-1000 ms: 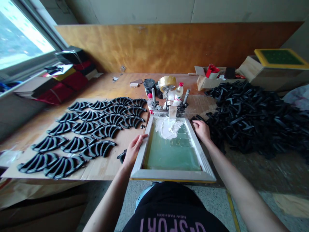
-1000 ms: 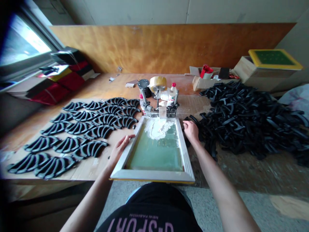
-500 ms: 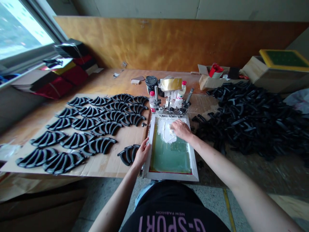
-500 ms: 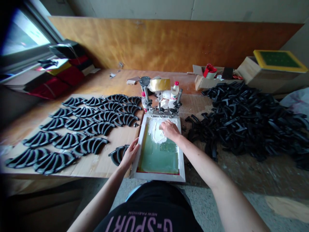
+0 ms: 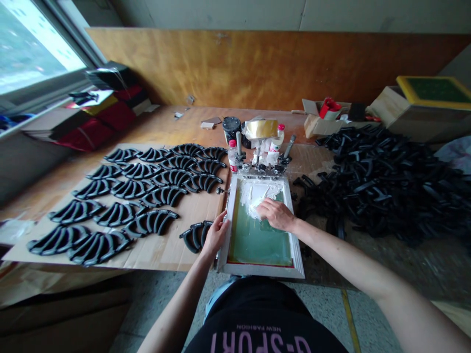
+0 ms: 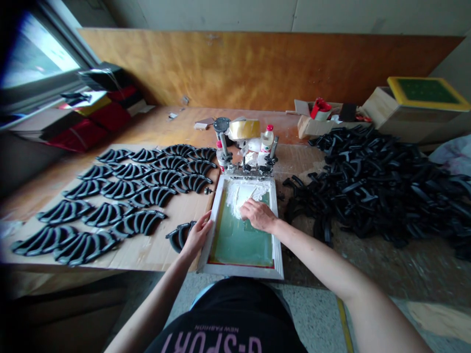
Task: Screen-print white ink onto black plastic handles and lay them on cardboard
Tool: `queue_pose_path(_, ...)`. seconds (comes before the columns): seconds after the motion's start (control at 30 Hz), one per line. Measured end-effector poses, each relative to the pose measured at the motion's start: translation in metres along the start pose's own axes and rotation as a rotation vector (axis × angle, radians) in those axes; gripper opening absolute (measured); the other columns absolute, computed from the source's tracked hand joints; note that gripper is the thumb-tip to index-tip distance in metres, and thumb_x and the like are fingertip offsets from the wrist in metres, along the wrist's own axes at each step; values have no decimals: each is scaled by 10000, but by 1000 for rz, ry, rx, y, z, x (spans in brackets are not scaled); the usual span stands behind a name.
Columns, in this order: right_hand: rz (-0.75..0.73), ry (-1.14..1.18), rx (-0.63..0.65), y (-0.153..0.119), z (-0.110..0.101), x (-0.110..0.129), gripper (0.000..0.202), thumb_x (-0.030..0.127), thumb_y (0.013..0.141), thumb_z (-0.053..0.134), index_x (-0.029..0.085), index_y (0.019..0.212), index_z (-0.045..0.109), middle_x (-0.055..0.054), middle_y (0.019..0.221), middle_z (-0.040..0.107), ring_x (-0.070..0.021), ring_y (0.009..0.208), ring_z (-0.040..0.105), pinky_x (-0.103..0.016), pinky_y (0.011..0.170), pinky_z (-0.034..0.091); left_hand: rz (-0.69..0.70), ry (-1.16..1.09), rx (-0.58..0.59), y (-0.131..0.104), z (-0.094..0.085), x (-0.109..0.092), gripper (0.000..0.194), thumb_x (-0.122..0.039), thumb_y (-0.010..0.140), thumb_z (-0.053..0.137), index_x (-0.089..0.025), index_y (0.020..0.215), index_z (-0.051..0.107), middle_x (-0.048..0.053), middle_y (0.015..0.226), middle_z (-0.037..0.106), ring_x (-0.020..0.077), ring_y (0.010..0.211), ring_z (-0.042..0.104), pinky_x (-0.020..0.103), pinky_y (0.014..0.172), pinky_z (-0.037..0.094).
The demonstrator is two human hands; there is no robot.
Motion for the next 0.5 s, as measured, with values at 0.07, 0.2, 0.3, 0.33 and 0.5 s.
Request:
queue_pose_path(0.07, 5, 42, -8, 2, -2, -2, 159, 117, 871, 544, 184, 940, 671, -56, 897, 649, -198, 928, 555, -289, 793, 436, -2, 3, 0, -1, 0, -3, 634, -480, 760, 661, -215, 1328, 570, 37, 849, 708, 163, 682, 628, 234, 588, 470)
queue_pose_path(0.2, 205, 16, -100, 33, -27, -35, 346, 248, 858, 653, 247, 1203, 629, -42, 967, 665, -198, 928, 587, -286, 786, 444, -9, 20, 28, -9, -2, -21, 676, -509, 759, 660, -231, 1363, 536, 6, 771, 682, 139, 611, 597, 219, 548, 443)
queue_pose_path(0.3, 381, -61, -185, 50, -55, -74, 562, 280, 838, 684, 300, 1374, 516, -48, 986, 674, -207, 892, 608, -296, 763, 456, 37, -12, 37, -18, -7, -50, 629, -550, 781, 635, -237, 1323, 575, 12, 796, 683, 157, 674, 610, 224, 573, 452)
queue_pose_path(0.33, 433, -71, -225, 48, -65, -88, 558, 290, 845, 673, 302, 1380, 512, -49, 981, 681, -207, 870, 617, -300, 755, 463, 55, -26, 30, -21, -9, -62, 586, -578, 794, 609, -228, 1263, 621, 18, 807, 685, 165, 690, 610, 230, 576, 454)
queue_pose_path(0.5, 686, -125, -418, -19, -86, -144, 276, 227, 920, 523, 159, 1142, 670, -36, 782, 718, -164, 699, 662, -245, 645, 511, 154, -196, 25, -19, -5, -122, 514, -638, 821, 532, -185, 1016, 675, 30, 815, 679, 173, 663, 611, 264, 576, 484)
Point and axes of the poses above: each hand's wrist, its own y-axis towards the middle knuckle, its own z-axis out of the palm, x = y × z, the point moved 7 cm from there along y, towards the middle knuckle
